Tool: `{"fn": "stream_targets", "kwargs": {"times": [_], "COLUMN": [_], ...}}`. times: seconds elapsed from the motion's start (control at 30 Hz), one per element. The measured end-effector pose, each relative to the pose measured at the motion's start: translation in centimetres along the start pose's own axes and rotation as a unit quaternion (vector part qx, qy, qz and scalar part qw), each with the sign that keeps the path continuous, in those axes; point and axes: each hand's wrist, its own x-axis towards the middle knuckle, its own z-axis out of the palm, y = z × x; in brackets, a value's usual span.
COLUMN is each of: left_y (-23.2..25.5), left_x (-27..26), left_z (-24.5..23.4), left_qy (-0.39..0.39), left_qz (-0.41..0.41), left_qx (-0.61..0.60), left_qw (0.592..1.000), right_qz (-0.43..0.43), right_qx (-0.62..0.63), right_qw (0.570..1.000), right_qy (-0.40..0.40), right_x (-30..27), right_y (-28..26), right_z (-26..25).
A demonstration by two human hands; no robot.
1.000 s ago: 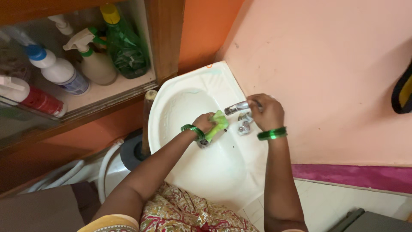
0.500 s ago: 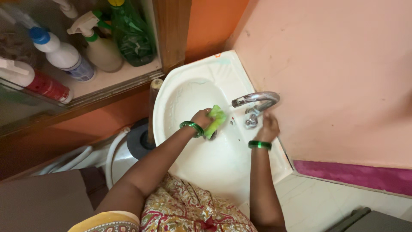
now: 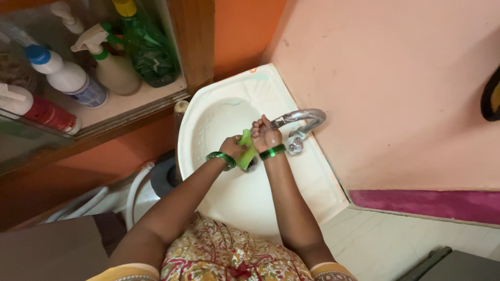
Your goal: The person scrubs a white bathroom sink with a green sponge, focusing on the basin, faucet, and surrounding surfaces. They rinse the sponge under running water and continue wiping the sink until the end of the clip.
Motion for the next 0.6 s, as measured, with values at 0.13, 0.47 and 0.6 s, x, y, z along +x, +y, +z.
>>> {"fn": "stream_targets", "kwargs": {"times": [0.13,0.47,0.6], "left_y": [0.8,4.3,5.2], "left_x": [-0.7,-0.6,-0.8], "left_z": [-0.3,0.5,1.4], "left_qy": [-0.001,0.011,0.001], "left_qz": [-0.004,0.043,0.018], "left_qx": [-0.069,0.014,-0.038], "left_qw": [0.998,0.999,0.999], "right_qz": [0.047,0.0,-0.077], "right_qx": [0.013,-0.211,-0.526], "right_qw": [0.997,0.976,0.842], "right_qy": [-0.053,0.061,0.087], "right_x": [1.0,-7.1,-11.0], "right_y": [-0.3,-7.4,-12.1], "right_z": [0.7,0.8,-0.2]}}
